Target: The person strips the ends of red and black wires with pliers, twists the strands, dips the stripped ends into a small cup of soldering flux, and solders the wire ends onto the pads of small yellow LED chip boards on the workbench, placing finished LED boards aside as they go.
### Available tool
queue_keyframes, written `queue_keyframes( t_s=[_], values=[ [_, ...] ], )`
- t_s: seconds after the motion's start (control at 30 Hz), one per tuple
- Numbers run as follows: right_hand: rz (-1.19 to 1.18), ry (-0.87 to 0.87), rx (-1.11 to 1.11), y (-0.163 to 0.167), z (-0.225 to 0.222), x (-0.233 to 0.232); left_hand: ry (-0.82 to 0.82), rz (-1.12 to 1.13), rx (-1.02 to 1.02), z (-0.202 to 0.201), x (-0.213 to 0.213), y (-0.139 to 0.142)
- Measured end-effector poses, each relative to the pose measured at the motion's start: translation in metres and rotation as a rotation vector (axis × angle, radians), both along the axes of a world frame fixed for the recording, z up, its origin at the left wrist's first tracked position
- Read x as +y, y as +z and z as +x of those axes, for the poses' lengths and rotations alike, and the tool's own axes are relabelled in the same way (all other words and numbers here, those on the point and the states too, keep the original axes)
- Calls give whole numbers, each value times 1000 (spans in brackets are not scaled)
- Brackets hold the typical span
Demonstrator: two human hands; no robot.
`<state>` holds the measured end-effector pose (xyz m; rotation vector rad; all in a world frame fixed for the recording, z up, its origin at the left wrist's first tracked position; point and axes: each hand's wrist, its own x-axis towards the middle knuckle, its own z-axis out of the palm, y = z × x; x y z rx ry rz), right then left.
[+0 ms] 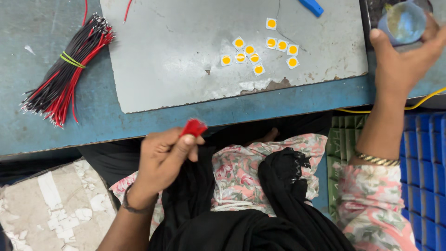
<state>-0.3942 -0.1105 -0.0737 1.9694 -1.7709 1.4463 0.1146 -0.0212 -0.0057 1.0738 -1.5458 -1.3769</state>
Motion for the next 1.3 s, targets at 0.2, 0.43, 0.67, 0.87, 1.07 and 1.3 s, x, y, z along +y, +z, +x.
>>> queue_keyframes(
  t_s=[0.2,0.43,0.67,0.87,1.07,1.3],
  values=[
    [-2,94,-481,-10,44,80,169,63,88,3,0,5],
    [107,124,-442,-2,149,173,105,2,129,-6,17,1],
    [192,345,-478,-6,211,204,-271,203,-84,-50,43,-3],
    [78,406,-277,-4,212,186,-381,183,-155,-77,37,3],
    [62,444,-245,-15,211,162,-381,195,-174,-89,14,-5],
    [54,479,-190,-20,214,148,-359,256,-175,-93,3,-25]
  ],
)
